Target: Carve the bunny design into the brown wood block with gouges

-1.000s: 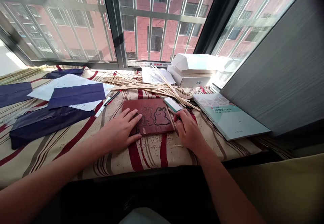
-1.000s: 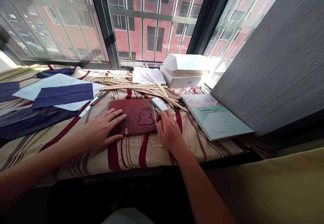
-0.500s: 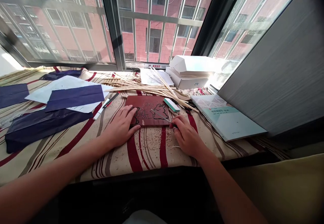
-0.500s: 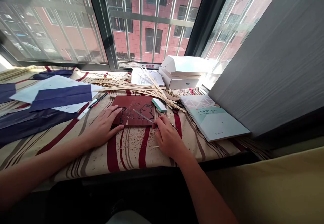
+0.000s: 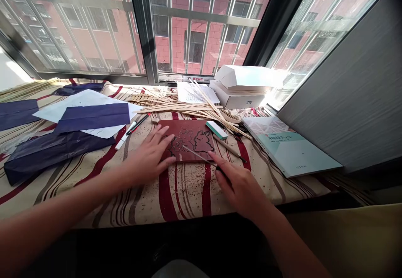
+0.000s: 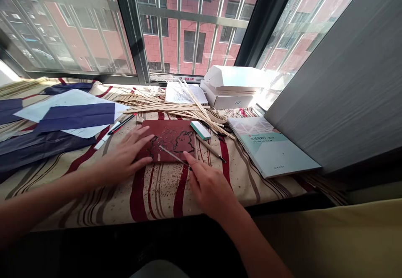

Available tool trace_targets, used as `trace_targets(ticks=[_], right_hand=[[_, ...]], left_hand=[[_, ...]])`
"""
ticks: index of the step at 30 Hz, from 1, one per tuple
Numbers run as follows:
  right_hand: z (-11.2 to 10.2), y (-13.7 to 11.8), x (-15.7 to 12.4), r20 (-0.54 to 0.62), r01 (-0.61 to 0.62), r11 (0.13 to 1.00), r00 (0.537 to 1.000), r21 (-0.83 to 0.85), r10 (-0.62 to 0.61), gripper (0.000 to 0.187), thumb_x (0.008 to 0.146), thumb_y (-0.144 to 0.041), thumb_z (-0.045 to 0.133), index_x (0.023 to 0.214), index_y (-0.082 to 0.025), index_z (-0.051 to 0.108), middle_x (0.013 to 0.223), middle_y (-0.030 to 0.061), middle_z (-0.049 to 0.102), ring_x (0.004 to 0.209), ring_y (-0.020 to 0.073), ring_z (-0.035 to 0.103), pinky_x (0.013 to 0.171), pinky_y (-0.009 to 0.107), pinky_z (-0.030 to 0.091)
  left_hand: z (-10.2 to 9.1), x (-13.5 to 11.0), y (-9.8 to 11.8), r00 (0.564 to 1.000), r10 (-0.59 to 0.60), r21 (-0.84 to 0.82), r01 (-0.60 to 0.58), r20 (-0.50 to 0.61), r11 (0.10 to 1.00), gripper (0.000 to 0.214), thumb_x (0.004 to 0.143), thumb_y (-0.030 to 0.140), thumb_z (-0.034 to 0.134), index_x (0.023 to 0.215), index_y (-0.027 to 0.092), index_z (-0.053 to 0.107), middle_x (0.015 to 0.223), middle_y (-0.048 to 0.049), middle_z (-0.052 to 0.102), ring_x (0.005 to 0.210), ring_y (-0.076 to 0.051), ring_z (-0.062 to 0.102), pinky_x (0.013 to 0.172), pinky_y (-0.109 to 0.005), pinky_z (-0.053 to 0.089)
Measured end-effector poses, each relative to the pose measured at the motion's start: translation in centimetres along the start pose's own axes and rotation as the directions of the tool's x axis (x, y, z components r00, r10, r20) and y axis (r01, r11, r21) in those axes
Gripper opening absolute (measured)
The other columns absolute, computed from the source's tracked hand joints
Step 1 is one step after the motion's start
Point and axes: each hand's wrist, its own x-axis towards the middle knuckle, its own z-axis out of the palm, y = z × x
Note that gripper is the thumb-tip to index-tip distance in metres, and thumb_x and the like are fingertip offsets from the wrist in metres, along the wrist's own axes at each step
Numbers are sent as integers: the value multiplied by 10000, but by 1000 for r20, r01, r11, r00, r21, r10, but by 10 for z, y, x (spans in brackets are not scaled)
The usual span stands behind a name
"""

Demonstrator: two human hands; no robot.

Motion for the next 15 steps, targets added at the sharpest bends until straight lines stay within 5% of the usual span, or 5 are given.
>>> trace_targets(ticks=[2, 5, 9, 15], right_hand=[[6, -21, -4, 12, 19, 991, 1000, -136, -17, 546, 1088, -177, 426, 1601, -106, 597, 1095, 154, 844, 818, 280, 805, 670, 419, 620], [21, -45, -9, -19, 72, 959, 997, -273, -80, 513, 1059, -141, 438, 1489, -54, 705, 777, 104, 766, 573, 252, 684, 487, 425, 485], [38, -59, -17, -54, 88, 929, 992, -360, -115, 484, 1016, -81, 460, 1397, -28, 754, 721, 105, 719, 565, 230, 650, 452, 404, 434], [40, -86, -20, -83, 69, 864, 988, -499, -127, 475, 923, 16, 524, 1324, 5, 776, 682, 52, 661, 544, 189, 634, 477, 354, 408]], left_hand=[[-19, 25, -4, 993, 122, 3, -122, 3, 993, 647, 1096, 485, 380, 1617, 137, 541, 1753, -139, 428, 1713, -346, 264, 1442, -603, 209], [-27, 68, -6, 975, 209, 2, -210, 71, 978, 558, 1082, 372, 373, 1496, 121, 652, 1628, -147, 580, 1545, -288, 522, 1384, -508, 369], [-3, 95, -3, 969, 224, 60, -231, 103, 971, 563, 1079, 343, 422, 1548, 111, 629, 1712, -155, 494, 1624, -306, 437, 1415, -517, 304], [15, 90, 4, 988, 27, 78, -39, 150, 996, 615, 1134, 429, 366, 1715, 250, 454, 1835, -75, 279, 1731, -367, 230, 1446, -549, 187]])
